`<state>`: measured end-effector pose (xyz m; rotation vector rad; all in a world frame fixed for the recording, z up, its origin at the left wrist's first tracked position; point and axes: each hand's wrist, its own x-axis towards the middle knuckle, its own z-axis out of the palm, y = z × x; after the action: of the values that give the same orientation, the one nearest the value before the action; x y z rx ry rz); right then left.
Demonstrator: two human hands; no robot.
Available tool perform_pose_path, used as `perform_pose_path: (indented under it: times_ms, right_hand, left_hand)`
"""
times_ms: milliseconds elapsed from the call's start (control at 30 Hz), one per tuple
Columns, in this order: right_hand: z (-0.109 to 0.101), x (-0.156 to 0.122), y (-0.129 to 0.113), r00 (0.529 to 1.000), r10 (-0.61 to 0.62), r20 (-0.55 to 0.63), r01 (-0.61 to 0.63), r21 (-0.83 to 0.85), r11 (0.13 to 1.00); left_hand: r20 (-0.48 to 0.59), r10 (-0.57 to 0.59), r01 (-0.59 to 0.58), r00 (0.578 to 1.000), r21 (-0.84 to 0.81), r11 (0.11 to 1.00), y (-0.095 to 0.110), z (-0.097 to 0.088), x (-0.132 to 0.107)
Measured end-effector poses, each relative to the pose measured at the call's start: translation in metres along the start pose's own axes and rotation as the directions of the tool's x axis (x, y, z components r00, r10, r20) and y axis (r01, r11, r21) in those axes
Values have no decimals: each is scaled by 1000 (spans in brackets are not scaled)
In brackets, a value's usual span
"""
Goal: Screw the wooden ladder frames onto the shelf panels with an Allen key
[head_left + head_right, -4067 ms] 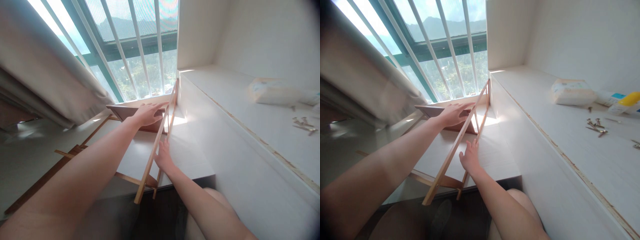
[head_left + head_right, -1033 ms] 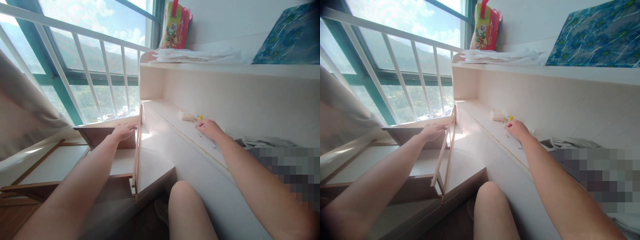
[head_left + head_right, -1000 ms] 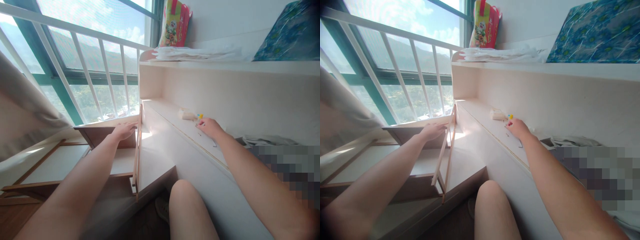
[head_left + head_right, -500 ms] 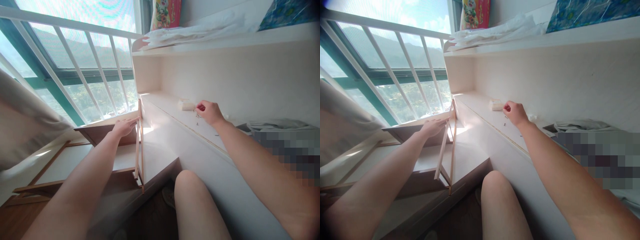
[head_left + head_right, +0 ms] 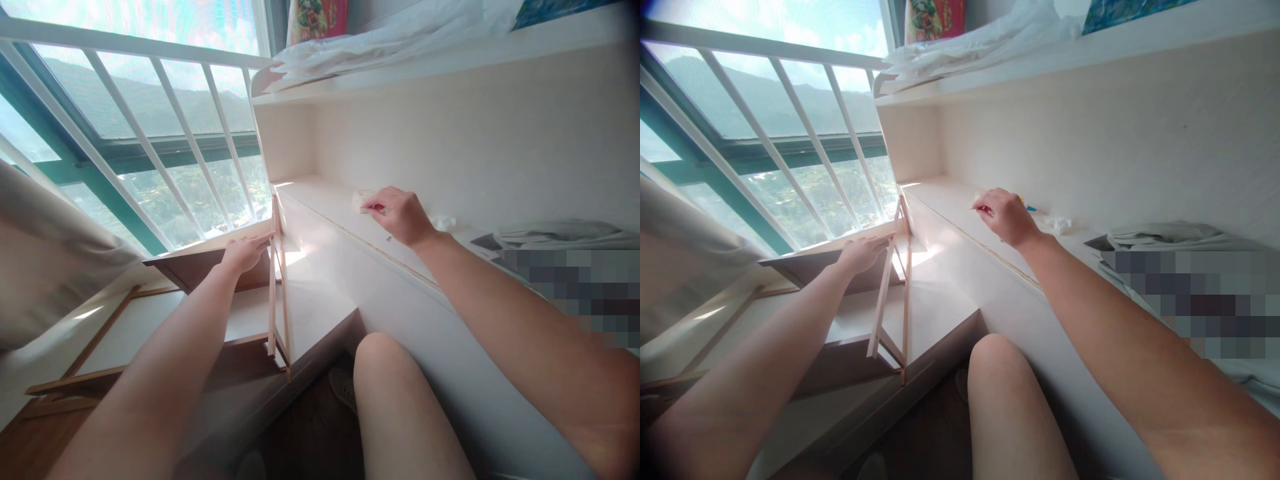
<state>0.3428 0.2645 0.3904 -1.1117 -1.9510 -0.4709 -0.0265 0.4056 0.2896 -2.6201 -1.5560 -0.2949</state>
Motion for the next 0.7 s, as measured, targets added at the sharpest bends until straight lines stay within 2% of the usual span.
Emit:
perform_pose_path:
  times_ms: [133,233,300,367,433,533,633,667,700]
  right_hand:
    - [-3,2,-25,995,-96,23,94,73,993]
    - [3,-8,-63,998,-48,-31,54,211,976]
    - [17,-26,-90,998,50,-26,-39,338,940]
    - [41,-53,-113,977,203,68,-210,481,851]
    - [70,-84,-128,903,349,251,-429,571,700]
    - [115,-127,-141,712,429,557,-702,541,463]
    - [148,-153,-154,574,460,678,-816,517,257]
    - [156,-157,-160,551,453,700,-827,528,190]
    - [162,-159,-166,559,433,707,-817,560,142]
  left_hand:
    - [9,-1,1,1000,-26,1000,2,-4,1]
    - [12,-10,10,1000,-35,999,5,-7,0]
    - [20,-39,39,999,-16,999,8,-8,-1]
    - [17,-68,68,998,5,998,11,-9,-4]
    - [4,-73,73,997,7,997,14,-9,-8]
    - [-2,-40,40,999,-11,999,17,-9,-16]
    - [2,-22,22,1000,-5,1000,20,-11,-26]
    - [5,-20,20,1000,0,1000,22,-12,-29]
    - [8,-16,16,1000,4,1000,23,-13,-33]
